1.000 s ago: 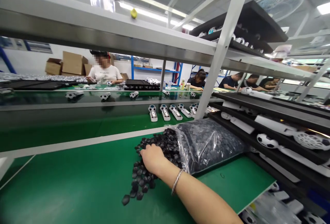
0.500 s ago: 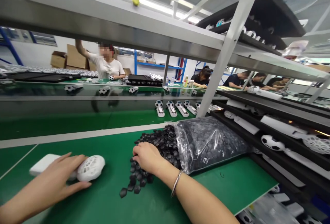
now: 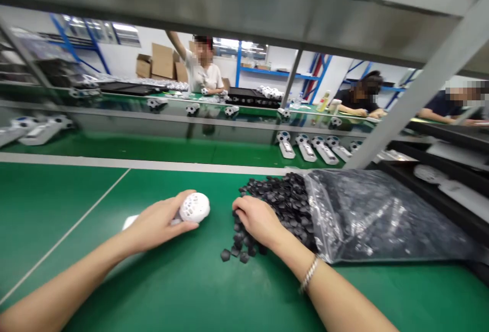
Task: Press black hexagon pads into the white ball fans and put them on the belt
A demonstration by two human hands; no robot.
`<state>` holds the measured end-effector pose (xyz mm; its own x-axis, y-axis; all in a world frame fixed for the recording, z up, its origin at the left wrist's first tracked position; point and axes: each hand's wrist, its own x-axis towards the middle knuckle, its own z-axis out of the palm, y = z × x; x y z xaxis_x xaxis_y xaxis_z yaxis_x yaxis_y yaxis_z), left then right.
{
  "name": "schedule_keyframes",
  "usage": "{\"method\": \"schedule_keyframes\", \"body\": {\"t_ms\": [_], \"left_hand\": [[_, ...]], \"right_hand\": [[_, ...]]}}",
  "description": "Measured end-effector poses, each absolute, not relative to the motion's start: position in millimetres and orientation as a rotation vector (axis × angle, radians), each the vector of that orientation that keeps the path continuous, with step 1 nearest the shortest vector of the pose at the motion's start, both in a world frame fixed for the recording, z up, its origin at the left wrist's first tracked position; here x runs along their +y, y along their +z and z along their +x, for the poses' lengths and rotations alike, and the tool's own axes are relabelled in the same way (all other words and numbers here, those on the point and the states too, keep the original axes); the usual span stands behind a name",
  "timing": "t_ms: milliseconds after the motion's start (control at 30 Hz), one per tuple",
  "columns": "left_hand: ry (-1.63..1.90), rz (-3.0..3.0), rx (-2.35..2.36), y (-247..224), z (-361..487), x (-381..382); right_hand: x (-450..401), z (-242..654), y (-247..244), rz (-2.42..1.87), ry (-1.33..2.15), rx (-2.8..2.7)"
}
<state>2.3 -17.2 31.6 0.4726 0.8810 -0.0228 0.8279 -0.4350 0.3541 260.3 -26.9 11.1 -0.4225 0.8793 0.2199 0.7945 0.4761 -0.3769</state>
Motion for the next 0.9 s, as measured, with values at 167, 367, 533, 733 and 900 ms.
{"method": "schedule_keyframes", "body": {"t_ms": [167,367,533,733,900], "left_hand": [[0.263,2.467,1.471,30.1,15.2,-17.2],[0.328,2.457,1.448,28.4,19.6,-25.5],[0.319,2.337,1.435,29.4,21.5,-32.5],[0.376,2.264,1.366,25.3,24.8,-35.9],[0.380,2.303,1.332,22.5,24.1,-36.3]], "right_hand": [[-26.7,262.3,7.2,-1.364,0.333,-2.310],[-21.6,265.0,-9.9,-1.311,0.397,-2.318],[-24.0,262.2,-8.1,-1.248,0.391,-2.307],[-29.8,252.5,3.9,-1.186,0.266,-2.224],[-40.5,242.6,13.2,-1.099,0.370,-2.211]]}}
